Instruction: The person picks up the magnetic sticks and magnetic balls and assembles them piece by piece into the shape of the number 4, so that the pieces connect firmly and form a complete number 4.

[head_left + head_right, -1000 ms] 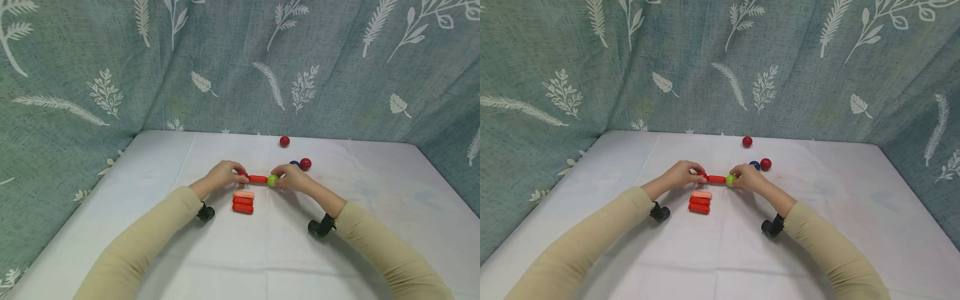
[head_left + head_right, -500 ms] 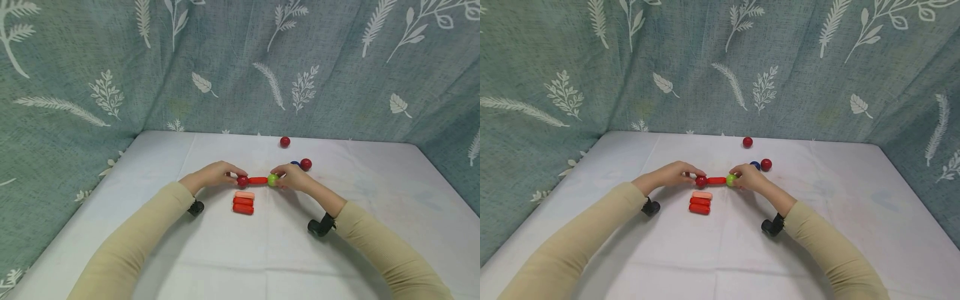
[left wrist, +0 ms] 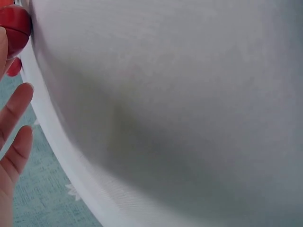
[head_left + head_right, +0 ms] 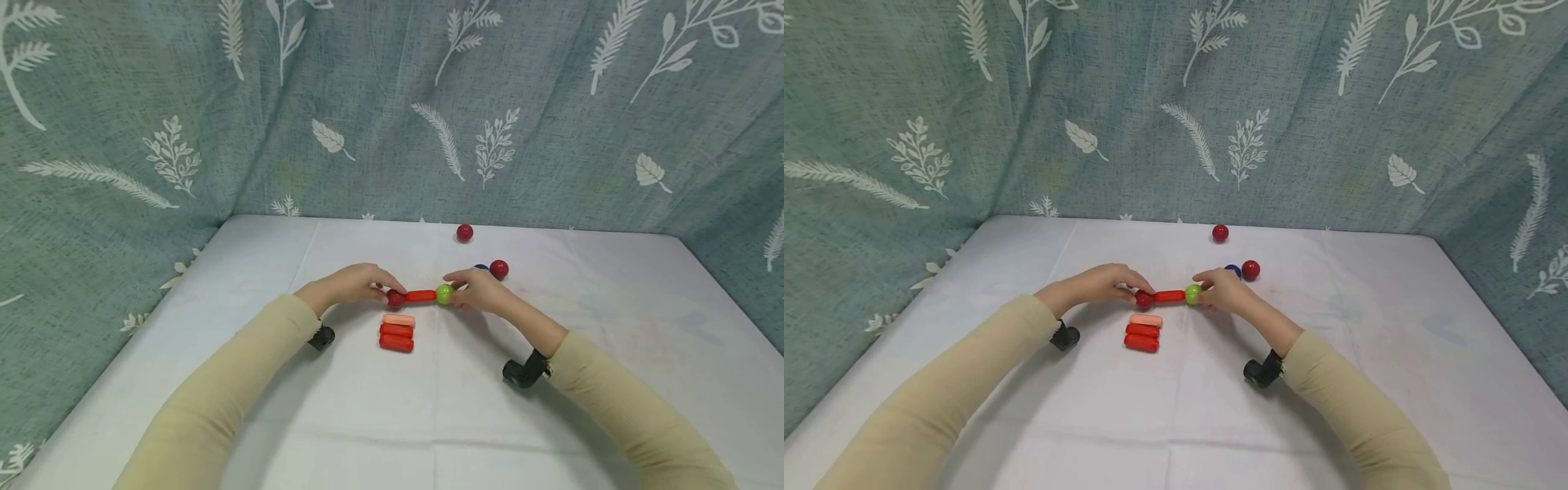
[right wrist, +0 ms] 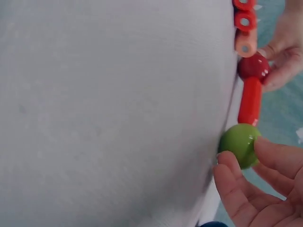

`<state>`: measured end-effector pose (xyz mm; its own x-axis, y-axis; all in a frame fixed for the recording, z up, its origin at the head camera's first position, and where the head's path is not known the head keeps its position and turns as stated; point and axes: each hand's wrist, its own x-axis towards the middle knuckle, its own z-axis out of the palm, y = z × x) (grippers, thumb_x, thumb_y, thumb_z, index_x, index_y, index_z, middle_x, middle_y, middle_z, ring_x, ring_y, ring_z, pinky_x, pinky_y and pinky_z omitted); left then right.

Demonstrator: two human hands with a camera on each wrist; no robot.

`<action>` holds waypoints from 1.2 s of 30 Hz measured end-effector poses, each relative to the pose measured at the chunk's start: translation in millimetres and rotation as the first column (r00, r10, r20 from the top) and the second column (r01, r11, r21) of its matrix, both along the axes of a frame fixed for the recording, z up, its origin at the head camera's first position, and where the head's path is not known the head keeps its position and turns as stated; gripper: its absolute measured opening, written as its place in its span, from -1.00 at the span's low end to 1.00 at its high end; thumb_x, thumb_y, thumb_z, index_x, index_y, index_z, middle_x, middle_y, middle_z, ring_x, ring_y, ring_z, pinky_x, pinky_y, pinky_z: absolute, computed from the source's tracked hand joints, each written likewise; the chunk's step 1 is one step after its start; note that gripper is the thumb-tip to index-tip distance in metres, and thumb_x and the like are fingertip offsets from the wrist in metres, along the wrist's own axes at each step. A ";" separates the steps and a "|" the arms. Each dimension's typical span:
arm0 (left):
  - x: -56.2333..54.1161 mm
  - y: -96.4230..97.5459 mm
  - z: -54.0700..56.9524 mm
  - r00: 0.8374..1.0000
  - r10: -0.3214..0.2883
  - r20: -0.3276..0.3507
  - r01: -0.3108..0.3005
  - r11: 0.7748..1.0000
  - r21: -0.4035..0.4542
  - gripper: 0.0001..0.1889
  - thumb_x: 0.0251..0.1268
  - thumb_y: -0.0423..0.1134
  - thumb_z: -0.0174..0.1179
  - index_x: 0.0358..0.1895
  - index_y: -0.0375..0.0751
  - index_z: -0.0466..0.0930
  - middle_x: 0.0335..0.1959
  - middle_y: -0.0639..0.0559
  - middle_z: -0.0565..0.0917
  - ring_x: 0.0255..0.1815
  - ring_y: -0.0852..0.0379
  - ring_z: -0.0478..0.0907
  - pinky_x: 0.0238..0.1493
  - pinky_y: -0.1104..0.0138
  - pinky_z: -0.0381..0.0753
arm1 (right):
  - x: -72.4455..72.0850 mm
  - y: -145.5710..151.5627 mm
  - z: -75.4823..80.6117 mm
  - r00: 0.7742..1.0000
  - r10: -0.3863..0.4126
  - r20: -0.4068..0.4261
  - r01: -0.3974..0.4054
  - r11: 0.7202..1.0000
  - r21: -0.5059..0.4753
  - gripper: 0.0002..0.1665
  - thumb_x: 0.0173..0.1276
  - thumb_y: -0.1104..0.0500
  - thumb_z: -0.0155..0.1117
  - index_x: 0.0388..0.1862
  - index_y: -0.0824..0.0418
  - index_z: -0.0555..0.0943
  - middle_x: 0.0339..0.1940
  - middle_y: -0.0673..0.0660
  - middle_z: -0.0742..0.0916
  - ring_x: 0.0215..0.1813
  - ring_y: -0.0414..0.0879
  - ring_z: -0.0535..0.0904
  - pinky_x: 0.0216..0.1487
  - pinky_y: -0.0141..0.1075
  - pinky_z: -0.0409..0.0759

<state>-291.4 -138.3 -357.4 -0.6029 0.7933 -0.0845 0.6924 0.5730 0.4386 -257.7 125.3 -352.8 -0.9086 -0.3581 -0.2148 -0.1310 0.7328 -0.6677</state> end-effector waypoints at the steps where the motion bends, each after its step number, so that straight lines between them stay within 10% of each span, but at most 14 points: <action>1: 0.5 -0.4 -0.5 1.000 0.002 -0.007 -0.002 1.000 0.002 -0.62 0.12 -0.36 0.25 0.05 -0.04 0.59 0.02 0.10 0.62 -0.02 0.13 0.51 0.04 0.27 0.44 | 0.2 1.7 1.7 1.000 -0.006 -0.003 0.006 1.000 -0.006 -0.46 0.25 0.25 0.21 0.23 0.27 0.42 0.06 0.28 0.59 -0.29 -0.10 0.59 -0.25 -0.35 0.58; 14: 13.3 -0.2 0.2 0.982 0.187 0.015 -0.187 0.982 -0.008 -0.62 0.13 -0.21 0.26 0.07 -0.02 0.57 0.00 0.07 0.61 -0.15 0.14 0.46 -0.10 0.29 0.44 | -11.2 36.0 12.7 0.987 -0.078 -0.141 0.092 0.991 0.093 -0.50 0.31 0.25 0.13 0.23 0.31 0.41 -0.14 0.32 0.60 -0.46 -0.04 0.57 -0.47 -0.33 0.53; 19: 17.1 3.2 0.0 0.967 0.250 0.040 -0.250 0.968 -0.007 -0.67 0.13 -0.16 0.27 0.00 -0.02 0.58 -0.14 0.14 0.63 -0.27 0.18 0.46 -0.22 0.35 0.43 | -13.1 42.4 7.0 0.976 -0.041 -0.212 0.082 0.979 0.188 -0.52 0.27 0.31 0.14 0.20 0.34 0.44 0.08 0.34 0.54 -0.46 -0.11 0.55 -0.40 -0.34 0.47; 36: 17.7 17.3 -5.1 0.897 0.432 0.093 -0.434 0.901 -0.003 -0.70 0.00 -0.12 0.36 -0.19 -0.08 0.55 -0.23 0.03 0.61 -0.28 0.13 0.46 -0.42 0.37 0.45 | -21.5 33.9 1.6 0.988 0.000 -0.155 0.036 0.972 0.231 -0.54 0.28 0.35 0.10 0.18 0.37 0.43 -0.12 0.32 0.63 -0.52 -0.13 0.48 -0.47 -0.37 0.42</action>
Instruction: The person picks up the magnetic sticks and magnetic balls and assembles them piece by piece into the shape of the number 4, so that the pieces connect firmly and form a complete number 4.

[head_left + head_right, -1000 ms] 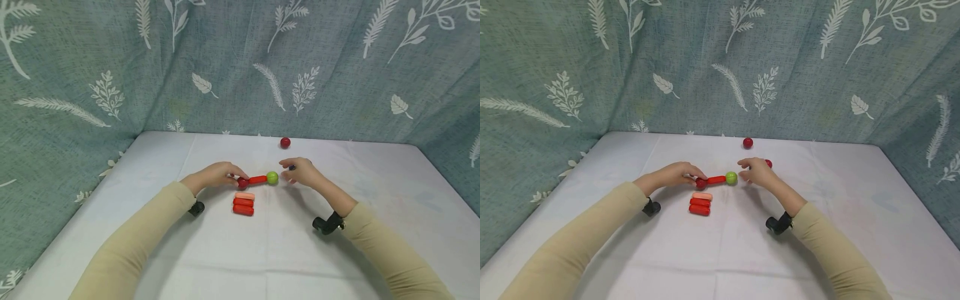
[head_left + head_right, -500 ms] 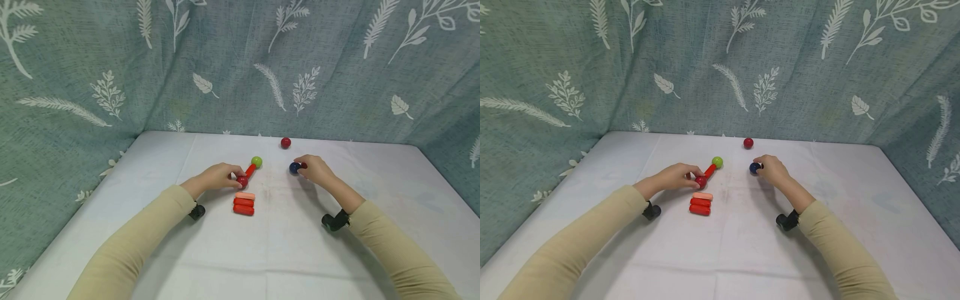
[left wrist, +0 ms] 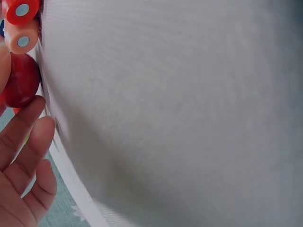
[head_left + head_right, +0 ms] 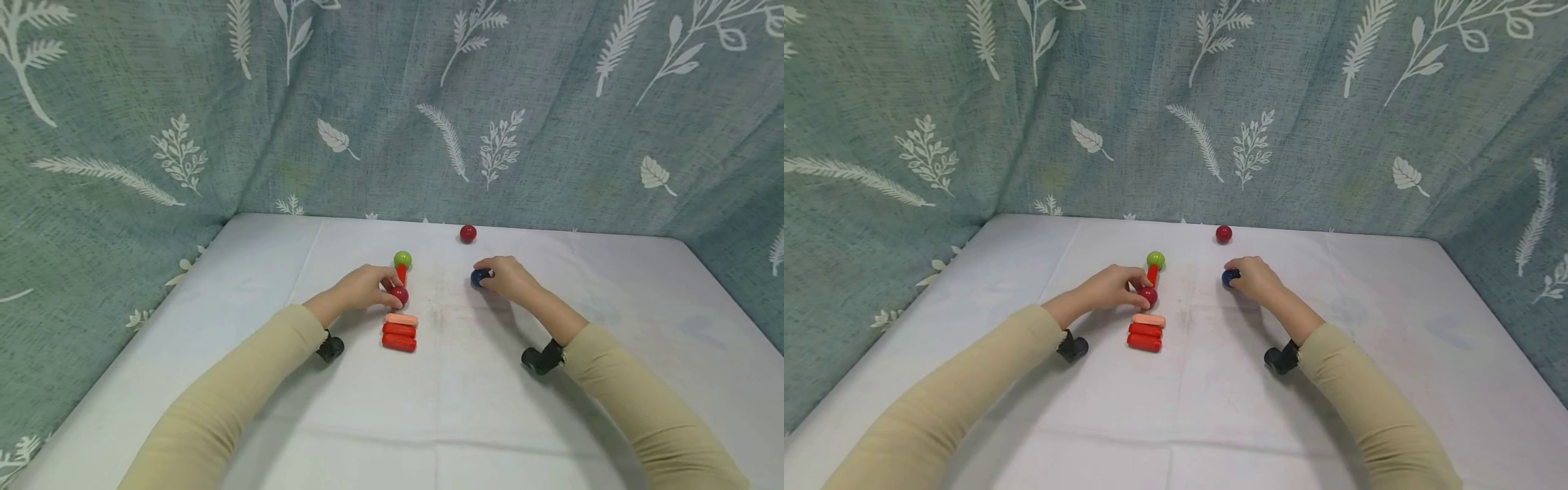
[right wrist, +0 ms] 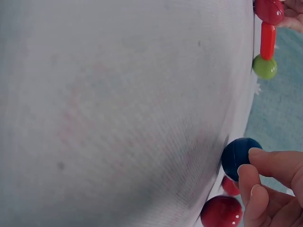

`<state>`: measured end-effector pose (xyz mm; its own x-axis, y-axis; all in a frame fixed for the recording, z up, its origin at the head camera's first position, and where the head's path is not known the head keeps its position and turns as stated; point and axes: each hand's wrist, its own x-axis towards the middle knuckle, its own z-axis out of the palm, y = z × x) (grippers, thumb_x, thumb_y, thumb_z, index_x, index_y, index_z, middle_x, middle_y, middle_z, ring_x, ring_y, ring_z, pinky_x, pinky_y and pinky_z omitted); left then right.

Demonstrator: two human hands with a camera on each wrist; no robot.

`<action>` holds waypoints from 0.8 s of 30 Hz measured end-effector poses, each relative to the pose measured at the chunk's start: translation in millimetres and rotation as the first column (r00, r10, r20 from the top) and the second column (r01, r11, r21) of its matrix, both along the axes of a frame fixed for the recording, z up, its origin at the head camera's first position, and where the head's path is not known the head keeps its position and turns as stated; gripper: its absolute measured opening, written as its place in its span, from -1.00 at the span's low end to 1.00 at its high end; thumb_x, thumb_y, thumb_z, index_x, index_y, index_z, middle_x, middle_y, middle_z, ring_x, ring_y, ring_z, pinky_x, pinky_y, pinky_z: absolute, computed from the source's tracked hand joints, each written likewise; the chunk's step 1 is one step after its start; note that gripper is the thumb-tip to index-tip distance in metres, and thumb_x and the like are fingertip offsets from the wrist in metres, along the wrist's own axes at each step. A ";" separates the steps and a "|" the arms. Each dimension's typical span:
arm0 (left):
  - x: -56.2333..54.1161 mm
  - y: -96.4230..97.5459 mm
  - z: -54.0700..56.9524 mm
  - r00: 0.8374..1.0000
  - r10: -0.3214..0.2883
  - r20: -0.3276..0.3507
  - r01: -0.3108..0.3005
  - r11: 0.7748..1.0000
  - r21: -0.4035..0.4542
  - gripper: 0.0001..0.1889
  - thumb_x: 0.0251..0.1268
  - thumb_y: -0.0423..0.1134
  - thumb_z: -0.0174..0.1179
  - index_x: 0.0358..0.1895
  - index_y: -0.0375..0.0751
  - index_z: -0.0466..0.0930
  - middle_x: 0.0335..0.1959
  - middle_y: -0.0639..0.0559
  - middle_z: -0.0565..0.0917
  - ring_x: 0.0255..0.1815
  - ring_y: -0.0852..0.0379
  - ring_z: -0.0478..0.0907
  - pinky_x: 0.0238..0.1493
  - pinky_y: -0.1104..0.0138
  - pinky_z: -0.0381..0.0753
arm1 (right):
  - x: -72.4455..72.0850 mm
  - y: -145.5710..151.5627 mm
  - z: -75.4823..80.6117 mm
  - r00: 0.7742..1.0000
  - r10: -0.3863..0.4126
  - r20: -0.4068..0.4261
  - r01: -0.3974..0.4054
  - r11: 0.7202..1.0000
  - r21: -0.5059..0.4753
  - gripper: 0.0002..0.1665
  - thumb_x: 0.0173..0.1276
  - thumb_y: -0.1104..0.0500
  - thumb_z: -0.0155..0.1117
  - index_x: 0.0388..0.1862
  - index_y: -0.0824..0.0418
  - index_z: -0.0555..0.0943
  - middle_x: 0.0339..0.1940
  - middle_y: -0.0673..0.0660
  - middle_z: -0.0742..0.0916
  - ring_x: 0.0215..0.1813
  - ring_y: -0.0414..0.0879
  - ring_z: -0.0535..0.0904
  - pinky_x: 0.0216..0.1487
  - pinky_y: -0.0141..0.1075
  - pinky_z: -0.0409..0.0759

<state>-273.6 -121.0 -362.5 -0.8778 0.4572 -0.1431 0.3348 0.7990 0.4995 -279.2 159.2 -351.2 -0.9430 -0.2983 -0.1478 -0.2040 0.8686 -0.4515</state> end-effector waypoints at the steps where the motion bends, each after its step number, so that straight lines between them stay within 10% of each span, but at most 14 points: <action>1: -0.4 0.1 -0.2 1.000 0.003 0.004 -0.003 1.000 0.007 -0.70 0.00 -0.13 0.37 -0.19 -0.08 0.55 -0.23 0.02 0.61 -0.28 0.13 0.46 -0.43 0.37 0.45 | 0.6 0.0 0.0 1.000 0.002 0.005 -0.002 1.000 -0.003 -0.54 0.28 0.35 0.10 0.18 0.37 0.43 -0.09 0.33 0.62 -0.51 -0.13 0.49 -0.47 -0.36 0.43; 24: -3.2 -3.2 -0.3 1.000 -0.005 0.004 0.005 0.999 0.051 -0.71 0.00 -0.16 0.37 -0.18 -0.11 0.58 -0.24 0.05 0.62 -0.25 0.14 0.45 -0.37 0.38 0.43 | 10.1 -8.4 8.3 0.998 0.041 0.037 -0.041 0.999 -0.003 -0.42 0.27 0.26 0.19 0.26 0.35 0.33 0.14 0.36 0.51 -0.38 -0.09 0.61 -0.34 -0.33 0.55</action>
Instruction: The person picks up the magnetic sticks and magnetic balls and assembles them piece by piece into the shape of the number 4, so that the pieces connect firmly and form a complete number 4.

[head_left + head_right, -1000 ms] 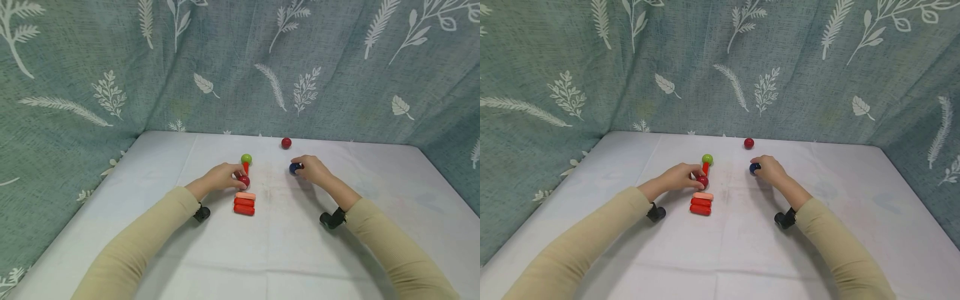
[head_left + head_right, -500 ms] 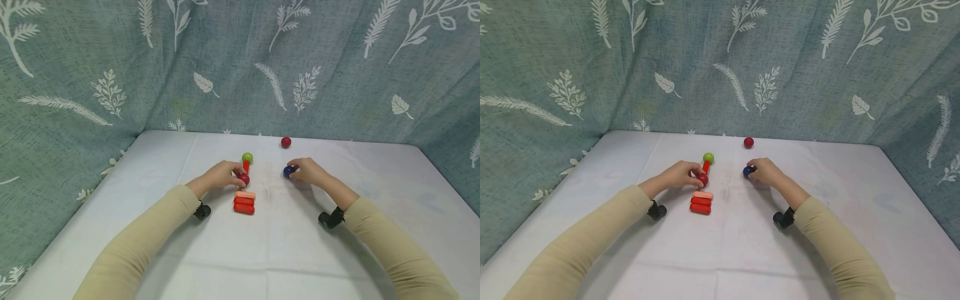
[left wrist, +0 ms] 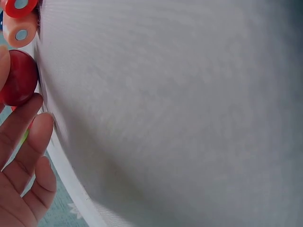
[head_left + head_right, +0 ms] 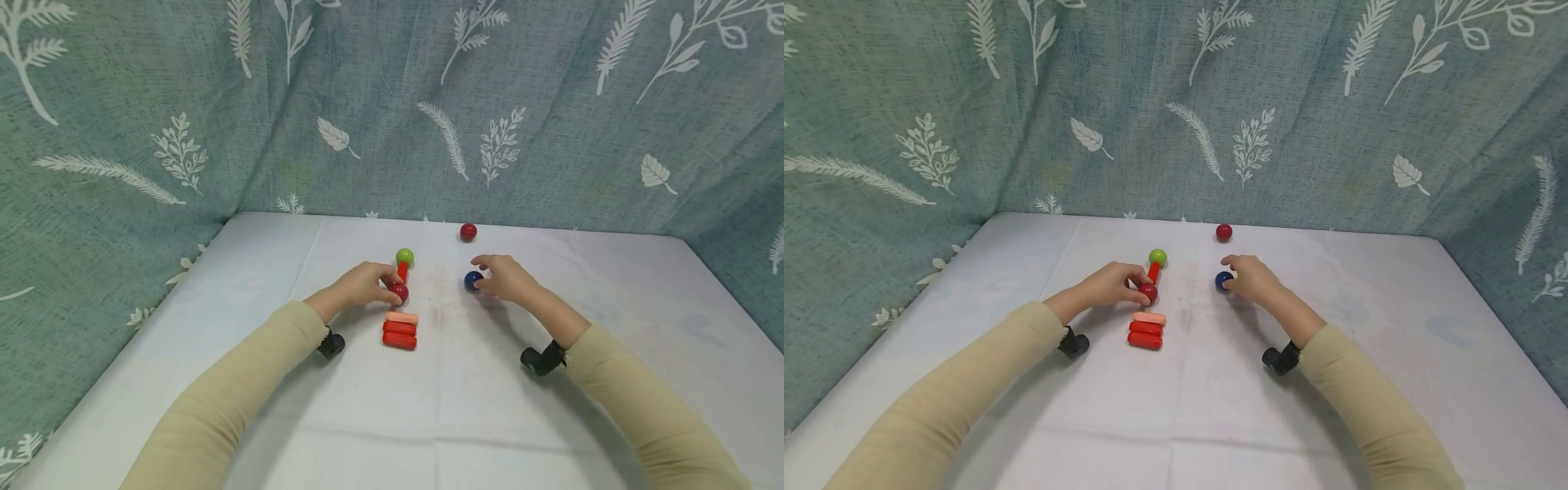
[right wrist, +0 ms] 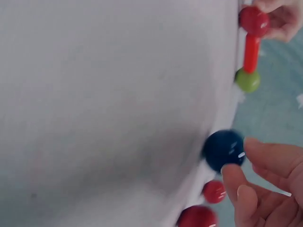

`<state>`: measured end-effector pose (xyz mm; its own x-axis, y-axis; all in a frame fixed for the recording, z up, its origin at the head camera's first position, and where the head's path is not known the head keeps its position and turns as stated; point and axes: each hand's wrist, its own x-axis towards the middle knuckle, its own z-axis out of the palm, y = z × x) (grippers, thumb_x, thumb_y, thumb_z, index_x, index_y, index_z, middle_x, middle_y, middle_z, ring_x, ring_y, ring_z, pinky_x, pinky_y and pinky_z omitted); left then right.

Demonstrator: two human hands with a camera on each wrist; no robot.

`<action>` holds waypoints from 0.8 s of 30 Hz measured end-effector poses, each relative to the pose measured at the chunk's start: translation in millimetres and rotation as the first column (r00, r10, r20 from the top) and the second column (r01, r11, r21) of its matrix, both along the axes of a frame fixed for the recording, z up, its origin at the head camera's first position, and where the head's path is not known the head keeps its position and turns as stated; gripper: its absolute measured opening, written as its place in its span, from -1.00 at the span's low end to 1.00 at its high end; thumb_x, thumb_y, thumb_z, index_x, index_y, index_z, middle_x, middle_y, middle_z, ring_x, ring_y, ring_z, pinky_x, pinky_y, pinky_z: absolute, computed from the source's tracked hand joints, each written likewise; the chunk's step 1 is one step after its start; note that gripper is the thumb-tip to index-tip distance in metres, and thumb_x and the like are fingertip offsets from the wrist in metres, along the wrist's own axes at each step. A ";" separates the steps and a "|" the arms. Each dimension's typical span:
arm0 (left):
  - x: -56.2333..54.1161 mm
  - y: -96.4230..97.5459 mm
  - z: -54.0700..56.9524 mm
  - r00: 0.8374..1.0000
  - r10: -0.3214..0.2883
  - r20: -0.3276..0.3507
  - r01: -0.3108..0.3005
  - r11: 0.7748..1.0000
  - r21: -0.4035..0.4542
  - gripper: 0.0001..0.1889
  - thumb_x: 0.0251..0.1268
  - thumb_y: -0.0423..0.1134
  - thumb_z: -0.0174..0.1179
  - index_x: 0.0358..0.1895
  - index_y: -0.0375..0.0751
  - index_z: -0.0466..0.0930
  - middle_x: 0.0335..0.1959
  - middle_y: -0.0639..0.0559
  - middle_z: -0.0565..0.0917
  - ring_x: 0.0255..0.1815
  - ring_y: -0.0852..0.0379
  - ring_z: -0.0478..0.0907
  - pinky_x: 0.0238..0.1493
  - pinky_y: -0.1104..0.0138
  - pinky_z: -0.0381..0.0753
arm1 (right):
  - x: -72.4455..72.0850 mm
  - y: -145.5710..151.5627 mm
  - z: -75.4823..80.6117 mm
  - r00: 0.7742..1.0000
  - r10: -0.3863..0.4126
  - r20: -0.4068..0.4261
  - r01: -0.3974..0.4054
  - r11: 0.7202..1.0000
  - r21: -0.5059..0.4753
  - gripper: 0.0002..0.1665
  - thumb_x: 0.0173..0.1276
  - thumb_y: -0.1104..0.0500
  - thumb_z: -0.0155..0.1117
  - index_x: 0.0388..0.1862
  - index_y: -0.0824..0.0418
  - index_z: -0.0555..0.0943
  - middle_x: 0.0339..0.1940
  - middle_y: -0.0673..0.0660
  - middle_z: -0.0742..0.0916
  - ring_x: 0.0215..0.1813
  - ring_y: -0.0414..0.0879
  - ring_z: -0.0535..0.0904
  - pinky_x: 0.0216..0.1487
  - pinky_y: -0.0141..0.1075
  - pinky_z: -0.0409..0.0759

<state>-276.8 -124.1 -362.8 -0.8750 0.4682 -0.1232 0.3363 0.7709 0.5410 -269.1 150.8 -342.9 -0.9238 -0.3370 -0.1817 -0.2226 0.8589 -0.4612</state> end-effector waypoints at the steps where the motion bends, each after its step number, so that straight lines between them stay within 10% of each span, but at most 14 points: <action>1: 0.1 0.2 0.1 1.000 0.000 -0.001 0.000 1.000 0.000 -0.71 0.00 -0.16 0.37 -0.19 -0.11 0.58 -0.24 0.05 0.62 -0.24 0.14 0.45 -0.36 0.38 0.43 | 3.0 -2.5 3.0 1.000 0.006 -0.021 -0.006 1.000 0.004 -0.43 0.27 0.27 0.19 0.26 0.35 0.34 0.14 0.36 0.51 -0.35 -0.07 0.63 -0.31 -0.30 0.56; 15: -1.5 -0.2 0.4 1.000 -0.019 0.001 0.019 1.000 0.007 -0.72 -0.01 -0.16 0.37 -0.21 -0.12 0.59 -0.23 0.04 0.65 -0.18 0.15 0.50 -0.18 0.30 0.42 | 43.4 -75.6 -4.2 0.966 0.242 -0.087 -0.243 0.970 0.004 -0.65 0.21 0.22 0.27 -0.01 0.26 0.61 -0.12 0.12 0.70 -0.02 -0.03 0.58 0.01 -0.23 0.52; 24: -1.6 -1.3 -0.7 0.999 -0.035 -0.013 0.036 0.999 0.025 -0.73 -0.01 -0.18 0.37 -0.21 -0.13 0.60 -0.27 0.04 0.66 -0.19 0.15 0.51 -0.18 0.31 0.42 | 43.5 -101.2 -9.7 0.967 0.249 -0.063 -0.244 0.967 0.069 -0.78 0.20 0.22 0.29 -0.16 0.20 0.68 -0.26 0.05 0.72 -0.24 -0.14 0.56 -0.11 -0.31 0.55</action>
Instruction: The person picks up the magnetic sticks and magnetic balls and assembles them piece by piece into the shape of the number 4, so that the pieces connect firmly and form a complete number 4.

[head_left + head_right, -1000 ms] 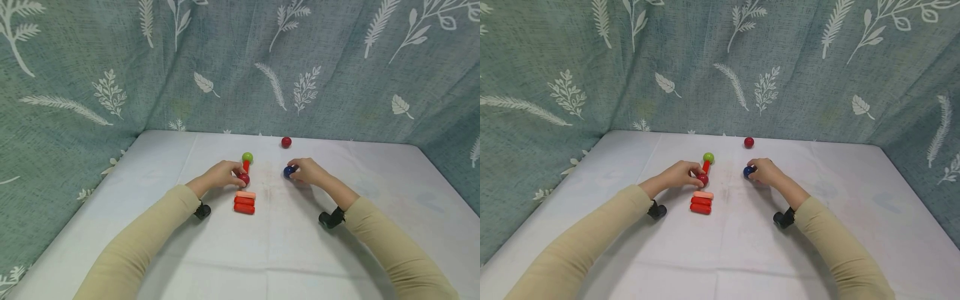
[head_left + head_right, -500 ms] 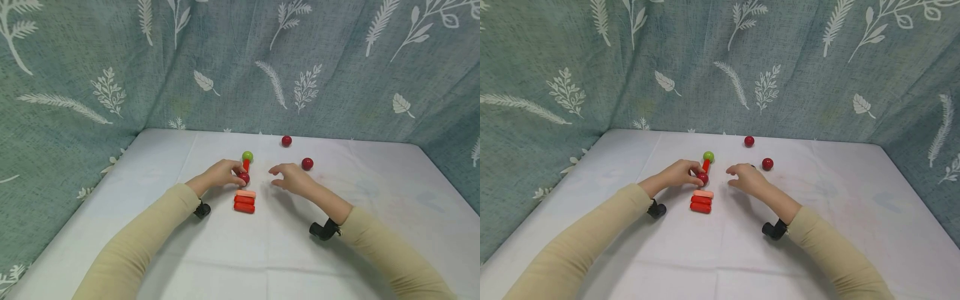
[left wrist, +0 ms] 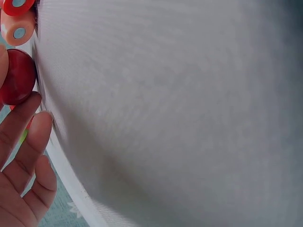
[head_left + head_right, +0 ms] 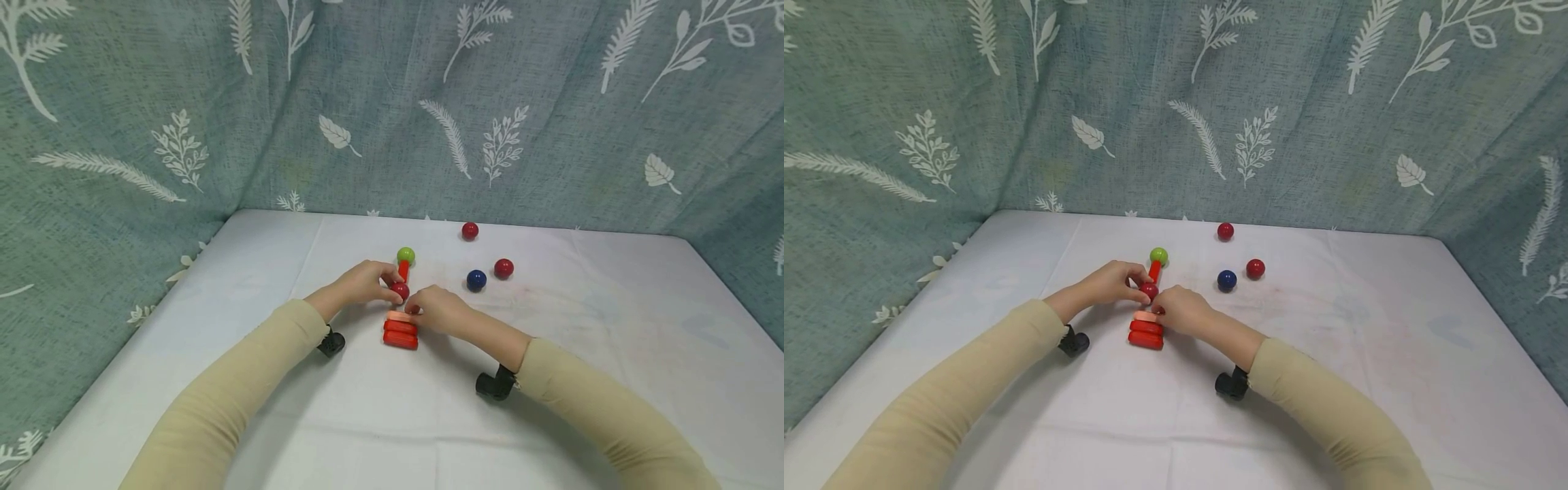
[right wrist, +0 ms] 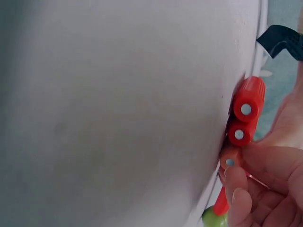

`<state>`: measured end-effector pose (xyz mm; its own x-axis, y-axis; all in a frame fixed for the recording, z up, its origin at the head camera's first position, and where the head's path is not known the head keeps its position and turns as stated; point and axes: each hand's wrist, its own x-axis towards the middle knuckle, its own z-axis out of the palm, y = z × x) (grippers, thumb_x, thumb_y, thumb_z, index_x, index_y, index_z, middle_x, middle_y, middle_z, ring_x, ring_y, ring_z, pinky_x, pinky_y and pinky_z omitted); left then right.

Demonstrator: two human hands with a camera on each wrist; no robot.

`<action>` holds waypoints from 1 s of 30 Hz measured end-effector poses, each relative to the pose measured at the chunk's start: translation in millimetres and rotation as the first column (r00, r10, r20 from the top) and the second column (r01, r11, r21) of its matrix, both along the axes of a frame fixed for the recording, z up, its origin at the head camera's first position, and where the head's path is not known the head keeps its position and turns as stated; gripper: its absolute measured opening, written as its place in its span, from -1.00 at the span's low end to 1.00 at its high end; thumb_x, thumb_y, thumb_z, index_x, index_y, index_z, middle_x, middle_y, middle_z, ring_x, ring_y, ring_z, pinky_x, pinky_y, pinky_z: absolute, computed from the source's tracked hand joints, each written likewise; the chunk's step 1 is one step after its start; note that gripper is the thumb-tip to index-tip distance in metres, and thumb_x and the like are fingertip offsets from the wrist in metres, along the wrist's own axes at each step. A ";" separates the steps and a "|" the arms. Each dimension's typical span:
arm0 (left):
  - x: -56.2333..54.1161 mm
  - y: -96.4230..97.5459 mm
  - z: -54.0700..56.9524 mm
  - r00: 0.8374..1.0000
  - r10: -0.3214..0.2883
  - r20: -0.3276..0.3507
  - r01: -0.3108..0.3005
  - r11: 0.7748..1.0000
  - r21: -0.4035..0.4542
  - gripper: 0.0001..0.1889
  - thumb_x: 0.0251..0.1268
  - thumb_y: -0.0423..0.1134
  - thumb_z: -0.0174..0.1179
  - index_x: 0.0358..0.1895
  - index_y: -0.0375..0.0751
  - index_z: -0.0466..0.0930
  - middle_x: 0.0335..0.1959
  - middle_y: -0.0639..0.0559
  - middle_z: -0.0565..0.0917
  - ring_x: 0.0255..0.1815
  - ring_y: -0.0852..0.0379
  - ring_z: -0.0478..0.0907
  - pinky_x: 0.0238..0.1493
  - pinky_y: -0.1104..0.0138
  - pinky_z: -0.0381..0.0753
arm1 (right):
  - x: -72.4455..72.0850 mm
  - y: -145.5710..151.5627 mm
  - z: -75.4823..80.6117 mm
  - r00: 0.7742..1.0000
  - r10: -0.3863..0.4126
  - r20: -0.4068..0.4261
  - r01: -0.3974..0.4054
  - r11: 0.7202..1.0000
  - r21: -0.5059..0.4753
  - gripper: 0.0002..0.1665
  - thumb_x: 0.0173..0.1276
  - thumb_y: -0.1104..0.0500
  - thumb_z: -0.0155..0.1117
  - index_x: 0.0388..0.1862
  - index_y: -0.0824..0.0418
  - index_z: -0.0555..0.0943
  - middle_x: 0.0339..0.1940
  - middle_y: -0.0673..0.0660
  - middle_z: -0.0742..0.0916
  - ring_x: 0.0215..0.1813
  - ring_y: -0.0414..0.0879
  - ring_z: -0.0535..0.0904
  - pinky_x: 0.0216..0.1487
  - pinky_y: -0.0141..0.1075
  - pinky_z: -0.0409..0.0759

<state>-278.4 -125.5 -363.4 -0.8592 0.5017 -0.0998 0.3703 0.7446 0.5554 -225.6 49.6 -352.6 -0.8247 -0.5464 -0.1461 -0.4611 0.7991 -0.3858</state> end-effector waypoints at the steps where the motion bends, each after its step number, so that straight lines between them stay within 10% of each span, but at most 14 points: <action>1: 0.3 0.1 0.2 1.000 0.001 0.001 -0.001 1.000 0.001 -0.73 -0.01 -0.18 0.37 -0.21 -0.13 0.60 -0.27 0.04 0.66 -0.20 0.15 0.51 -0.18 0.31 0.41 | 0.1 -0.8 -0.1 1.000 0.000 0.000 0.000 1.000 0.002 -0.80 0.20 0.23 0.29 -0.18 0.20 0.69 -0.29 0.04 0.72 -0.27 -0.14 0.55 -0.13 -0.32 0.55; 16: 1.0 1.2 1.4 1.000 0.011 0.018 -0.011 1.000 -0.005 -0.71 -0.03 -0.17 0.39 -0.22 -0.13 0.59 -0.26 0.05 0.65 -0.18 0.15 0.50 -0.14 0.30 0.42 | 0.6 10.4 -1.7 1.000 -0.002 -0.022 0.002 1.000 -0.014 -0.88 0.18 0.23 0.30 -0.29 0.19 0.69 -0.51 -0.02 0.64 -0.43 -0.17 0.43 -0.36 -0.42 0.41; 30: 1.0 1.1 0.7 0.999 0.029 0.039 -0.030 1.000 0.004 -0.72 -0.02 -0.17 0.38 -0.21 -0.12 0.59 -0.23 0.05 0.64 -0.16 0.14 0.49 -0.14 0.29 0.42 | -11.7 39.1 -7.0 0.998 -0.049 0.035 0.052 0.994 -0.094 -0.78 0.19 0.25 0.28 -0.15 0.23 0.65 -0.31 0.07 0.70 -0.29 -0.11 0.51 -0.21 -0.34 0.51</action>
<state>-277.4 -124.3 -362.7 -0.8692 0.4767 -0.1315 0.3262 0.7526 0.5720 -237.3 88.7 -359.6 -0.8474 -0.5166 -0.1224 -0.4071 0.7802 -0.4749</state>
